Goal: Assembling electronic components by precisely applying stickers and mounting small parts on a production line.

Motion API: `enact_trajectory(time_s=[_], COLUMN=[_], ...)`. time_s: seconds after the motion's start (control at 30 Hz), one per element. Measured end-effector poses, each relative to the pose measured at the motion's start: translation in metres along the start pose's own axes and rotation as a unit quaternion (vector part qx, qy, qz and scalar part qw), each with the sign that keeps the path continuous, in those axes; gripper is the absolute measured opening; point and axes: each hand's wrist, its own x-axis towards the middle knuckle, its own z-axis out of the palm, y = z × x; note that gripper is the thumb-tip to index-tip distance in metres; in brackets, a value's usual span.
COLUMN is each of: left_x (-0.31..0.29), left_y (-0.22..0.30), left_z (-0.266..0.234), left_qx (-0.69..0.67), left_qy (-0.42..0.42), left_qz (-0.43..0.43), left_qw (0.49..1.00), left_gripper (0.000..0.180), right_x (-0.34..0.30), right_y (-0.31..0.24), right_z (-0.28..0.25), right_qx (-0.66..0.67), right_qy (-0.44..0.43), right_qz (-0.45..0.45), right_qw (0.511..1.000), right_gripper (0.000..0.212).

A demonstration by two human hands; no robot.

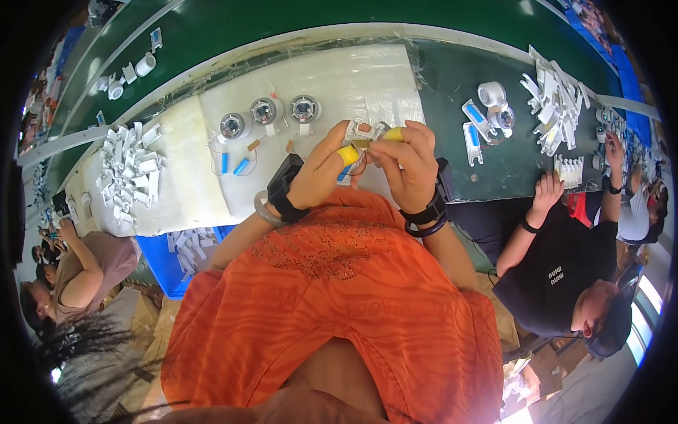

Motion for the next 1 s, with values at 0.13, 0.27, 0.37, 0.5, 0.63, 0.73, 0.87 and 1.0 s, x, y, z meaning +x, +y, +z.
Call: enact_trajectory(time_s=[0.13, 0.27, 0.37, 0.5, 0.63, 0.73, 0.87, 1.0], left_x=[-0.001, -0.002, -0.002, -0.001, -0.002, -0.002, -0.004, -0.005], left_y=[-0.002, -0.002, -0.001, -0.001, -0.002, -0.004, -0.005, -0.009], left_z=[0.000, 0.000, 0.003, 0.005, 0.006, 0.007, 0.005, 0.006], left_qx=[0.029, 0.066, 0.088, 0.118, 0.152, 0.134, 0.131, 0.128], left_qy=[0.002, 0.009, 0.016, 0.027, 0.028, 0.031, 0.030, 0.034], left_qz=[0.000, -0.002, -0.006, 0.028, 0.059, 0.048, 0.028, 0.072], left_qw=[1.000, 0.998, 0.996, 0.992, 0.986, 0.989, 0.991, 0.989], left_gripper=[0.035, 0.034, 0.033, 0.033, 0.033, 0.033, 0.035, 0.038], right_x=[-0.001, -0.001, -0.002, -0.006, -0.008, -0.010, -0.009, -0.006], right_y=[0.001, 0.001, 0.002, 0.006, 0.006, 0.009, 0.008, -0.001], right_z=[-0.001, 0.000, 0.000, 0.004, 0.003, 0.006, 0.005, 0.000], right_qx=[0.004, 0.011, 0.016, 0.039, 0.058, 0.058, 0.060, 0.007], right_qy=[0.003, 0.007, 0.001, 0.010, 0.002, 0.019, 0.021, 0.021], right_qz=[-0.003, -0.001, 0.000, 0.003, 0.011, 0.010, 0.012, -0.023], right_qw=[1.000, 1.000, 1.000, 0.999, 0.998, 0.998, 0.998, 0.999], right_gripper=[0.017, 0.017, 0.016, 0.016, 0.016, 0.016, 0.016, 0.018])
